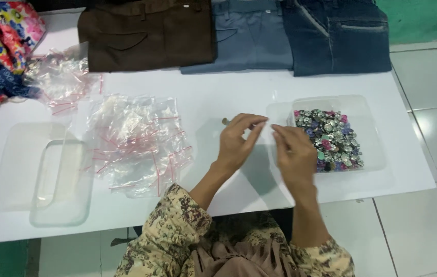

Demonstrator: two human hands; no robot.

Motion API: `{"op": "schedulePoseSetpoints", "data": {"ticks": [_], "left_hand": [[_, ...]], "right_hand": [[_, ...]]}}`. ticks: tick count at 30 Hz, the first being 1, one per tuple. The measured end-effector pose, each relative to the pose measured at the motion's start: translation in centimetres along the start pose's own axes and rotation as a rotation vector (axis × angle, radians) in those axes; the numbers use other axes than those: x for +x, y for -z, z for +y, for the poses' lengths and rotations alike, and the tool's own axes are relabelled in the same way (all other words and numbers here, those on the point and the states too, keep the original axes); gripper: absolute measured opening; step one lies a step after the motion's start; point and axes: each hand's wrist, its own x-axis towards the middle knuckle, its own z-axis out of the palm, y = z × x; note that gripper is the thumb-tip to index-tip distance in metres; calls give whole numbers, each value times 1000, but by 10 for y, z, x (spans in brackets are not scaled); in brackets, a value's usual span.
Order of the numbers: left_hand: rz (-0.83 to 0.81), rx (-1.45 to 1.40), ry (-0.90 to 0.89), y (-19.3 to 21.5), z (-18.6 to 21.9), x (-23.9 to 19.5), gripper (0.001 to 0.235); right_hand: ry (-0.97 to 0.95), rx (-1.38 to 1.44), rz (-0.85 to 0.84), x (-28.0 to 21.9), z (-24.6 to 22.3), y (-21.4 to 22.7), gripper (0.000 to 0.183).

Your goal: Bagging small metal buttons into plastic zip-lock bags

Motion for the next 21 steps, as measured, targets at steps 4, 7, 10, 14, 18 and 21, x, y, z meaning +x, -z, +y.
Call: {"op": "schedulePoseSetpoints", "data": {"ticks": [4,7,10,14,18,21], "left_hand": [[-164,35,-79,-33,25,10,14],[-344,297,-180,-69,9,9,16],[-535,598,-175,-96,2,8,8],[-578,752,-227,-112,8,11,10],[-596,799,-204,-110,23,13,3],[-650,825,-180,-112,20,16,7]], "right_hand": [[-108,-39,-24,3,22,51,10],[-252,-128,-61,2,40,67,11],[-273,-17,-55,-2,68,65,15],[-372,-201,-260,-1,88,58,22],[-310,-236,-273,-6,95,52,22],[-391,-139,-244,-2,79,57,23]]}}
